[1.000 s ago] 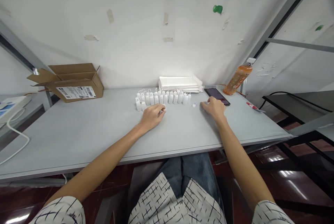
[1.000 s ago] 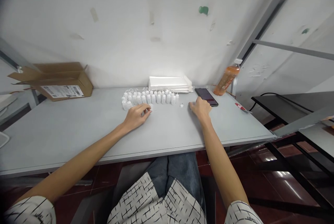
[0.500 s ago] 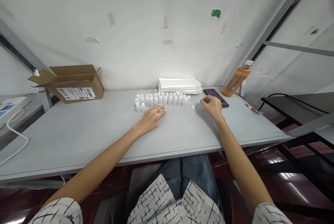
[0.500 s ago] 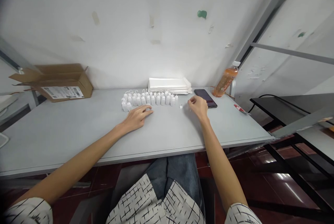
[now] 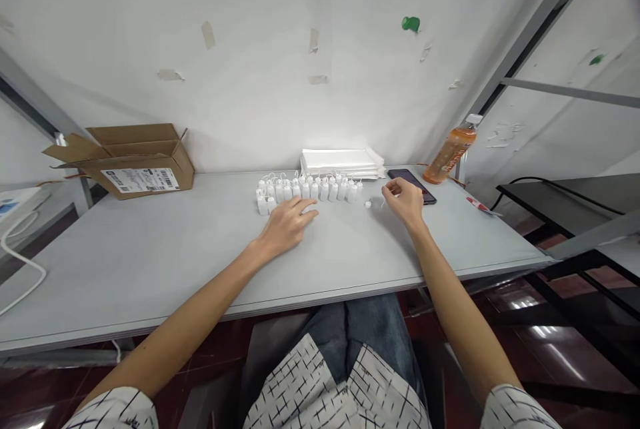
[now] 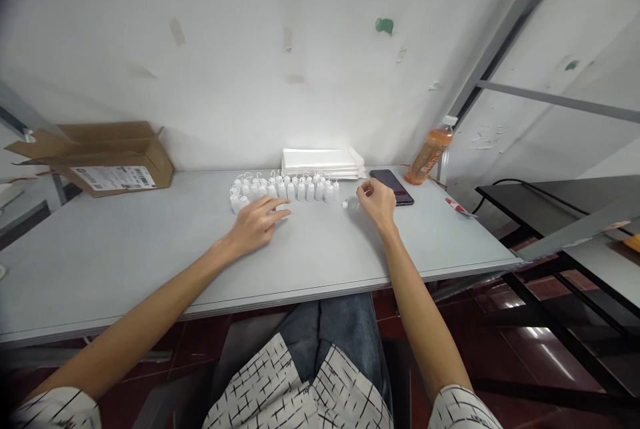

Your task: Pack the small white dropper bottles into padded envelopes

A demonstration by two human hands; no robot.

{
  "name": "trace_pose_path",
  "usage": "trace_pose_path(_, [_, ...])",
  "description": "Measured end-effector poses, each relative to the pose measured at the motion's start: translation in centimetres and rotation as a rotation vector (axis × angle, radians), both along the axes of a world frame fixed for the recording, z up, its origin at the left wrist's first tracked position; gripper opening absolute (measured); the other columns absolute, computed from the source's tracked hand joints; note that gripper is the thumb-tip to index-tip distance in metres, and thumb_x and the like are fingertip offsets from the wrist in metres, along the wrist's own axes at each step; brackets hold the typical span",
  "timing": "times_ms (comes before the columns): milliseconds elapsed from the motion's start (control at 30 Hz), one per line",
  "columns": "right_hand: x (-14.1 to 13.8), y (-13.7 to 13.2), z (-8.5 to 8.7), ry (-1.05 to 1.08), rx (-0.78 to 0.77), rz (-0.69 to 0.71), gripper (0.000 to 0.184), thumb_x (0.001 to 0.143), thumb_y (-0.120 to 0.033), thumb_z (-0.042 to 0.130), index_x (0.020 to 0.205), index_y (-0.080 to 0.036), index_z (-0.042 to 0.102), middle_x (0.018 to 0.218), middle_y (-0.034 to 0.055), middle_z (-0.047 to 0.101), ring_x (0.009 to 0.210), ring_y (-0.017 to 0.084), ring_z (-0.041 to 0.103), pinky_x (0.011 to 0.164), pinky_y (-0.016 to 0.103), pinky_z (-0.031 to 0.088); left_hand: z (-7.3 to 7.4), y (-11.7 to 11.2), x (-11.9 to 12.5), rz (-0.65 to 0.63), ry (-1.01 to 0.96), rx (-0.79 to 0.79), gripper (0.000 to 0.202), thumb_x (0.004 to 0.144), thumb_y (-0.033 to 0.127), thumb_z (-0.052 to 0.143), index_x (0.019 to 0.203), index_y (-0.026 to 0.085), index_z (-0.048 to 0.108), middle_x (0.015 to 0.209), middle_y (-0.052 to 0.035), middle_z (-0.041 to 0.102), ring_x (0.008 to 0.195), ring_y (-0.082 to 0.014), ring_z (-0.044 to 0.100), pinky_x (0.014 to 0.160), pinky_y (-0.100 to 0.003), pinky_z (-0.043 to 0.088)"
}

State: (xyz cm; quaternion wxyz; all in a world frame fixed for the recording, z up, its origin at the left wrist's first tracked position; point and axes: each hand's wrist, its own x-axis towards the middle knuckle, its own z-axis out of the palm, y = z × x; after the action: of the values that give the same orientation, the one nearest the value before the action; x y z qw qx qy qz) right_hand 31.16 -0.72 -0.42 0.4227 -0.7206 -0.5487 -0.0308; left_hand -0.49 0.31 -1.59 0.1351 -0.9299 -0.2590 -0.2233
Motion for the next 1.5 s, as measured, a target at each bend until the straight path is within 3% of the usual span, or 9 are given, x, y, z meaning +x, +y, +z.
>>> trace_pose_path(100, [-0.1,0.0,0.0,-0.006,0.012,0.005,0.01,0.073,-0.03,0.058,0.069,-0.021,0.061,0.071,0.0029,0.07,0.069,0.02,0.064,0.068,0.031,0.042,0.1,0.2,-0.3,0.049,0.126,0.033,0.049,0.068,-0.01,0.045,0.103,0.014,0.068,0.128,-0.0127,0.061,0.109,-0.0278,0.052,0.076,-0.036,0.04])
trace_pose_path(233, [-0.1,0.0,-0.1,0.014,0.079,0.03,0.01,0.073,-0.029,0.057,0.071,-0.021,0.061,0.07,0.0026,0.07,0.067,0.02,0.066,0.07,0.031,0.045,-0.4,0.0,0.0,0.049,0.195,0.033,0.044,0.072,-0.009,0.045,0.102,0.013,0.067,0.114,-0.0127,0.065,0.099,-0.0256,0.052,0.074,-0.035,0.035])
trace_pose_path(467, [-0.3,0.0,-0.1,0.202,0.162,0.202,0.01,0.073,-0.029,0.059,0.073,-0.019,0.06,0.058,-0.0004,0.063,0.056,0.016,0.061,0.063,0.029,0.047,-0.2,-0.6,0.5,-0.018,-0.051,-0.034,0.02,0.092,0.015,0.049,0.099,0.014,0.068,0.096,-0.0099,0.065,0.09,-0.0221,0.054,0.072,-0.034,0.037])
trace_pose_path(667, [-3.7,0.1,0.5,0.408,0.069,0.483,0.022,0.072,-0.038,0.069,0.074,-0.017,0.063,0.059,-0.0003,0.059,0.05,0.012,0.052,0.051,0.026,0.042,-0.1,-1.6,1.3,-0.059,-0.438,-0.404,0.025,0.097,0.028,0.047,0.107,0.016,0.066,0.099,-0.007,0.064,0.077,-0.0146,0.058,0.068,-0.027,0.046])
trace_pose_path(833, [-8.0,1.1,1.4,0.519,-0.149,0.742,0.033,0.069,-0.047,0.077,0.072,-0.017,0.064,0.058,0.0,0.057,0.049,0.012,0.051,0.043,0.024,0.037,-0.4,-1.8,1.8,-0.043,-0.524,-0.704,0.03,0.097,0.036,0.044,0.107,0.019,0.066,0.102,-0.0067,0.065,0.085,-0.0174,0.06,0.074,-0.028,0.048])
trace_pose_path(967, [-9.5,1.3,1.7,0.566,-0.193,0.804,0.036,0.067,-0.048,0.08,0.072,-0.017,0.061,0.056,-0.0015,0.054,0.048,0.011,0.05,0.04,0.023,0.034,-0.1,-1.5,1.8,0.019,-0.598,-1.056,0.032,0.097,0.037,0.038,0.1,0.019,0.064,0.095,-0.0044,0.064,0.088,-0.0181,0.061,0.079,-0.029,0.047])
trace_pose_path(1100, [-9.7,0.5,1.4,0.635,-0.271,0.845,0.036,0.063,-0.043,0.083,0.073,-0.017,0.059,0.058,-0.0022,0.056,0.05,0.011,0.051,0.041,0.022,0.036,0.9,-1.5,1.7,0.063,-0.775,-1.348,0.024,0.089,0.034,0.043,0.096,0.019,0.06,0.088,-0.0032,0.059,0.075,-0.0137,0.056,0.059,-0.021,0.04])
trace_pose_path(1267, [-10.4,-0.7,1.3,0.716,-0.353,0.917,0.035,0.064,-0.042,0.083,0.078,-0.016,0.063,0.06,-0.0013,0.06,0.051,0.011,0.053,0.048,0.026,0.045,1.6,-1.4,1.8,0.14,-0.877,-1.465,0.026,0.082,0.032,0.047,0.102,0.02,0.058,0.076,-0.0003,0.054,0.051,-0.0071,0.036,0.046,-0.018,0.022])
trace_pose_path(1500, [-11.6,-0.8,1.0,0.704,-0.342,0.989,0.032,0.075,-0.048,0.072,0.073,-0.016,0.065,0.071,0.0035,0.064,0.061,0.016,0.062,0.053,0.029,0.052,1.5,-1.3,1.7,0.147,-0.922,-1.482,0.031,0.079,0.031,0.047,0.107,0.021,0.058,0.075,-0.0007,0.054,0.047,-0.006,0.033,0.043,-0.017,0.018])
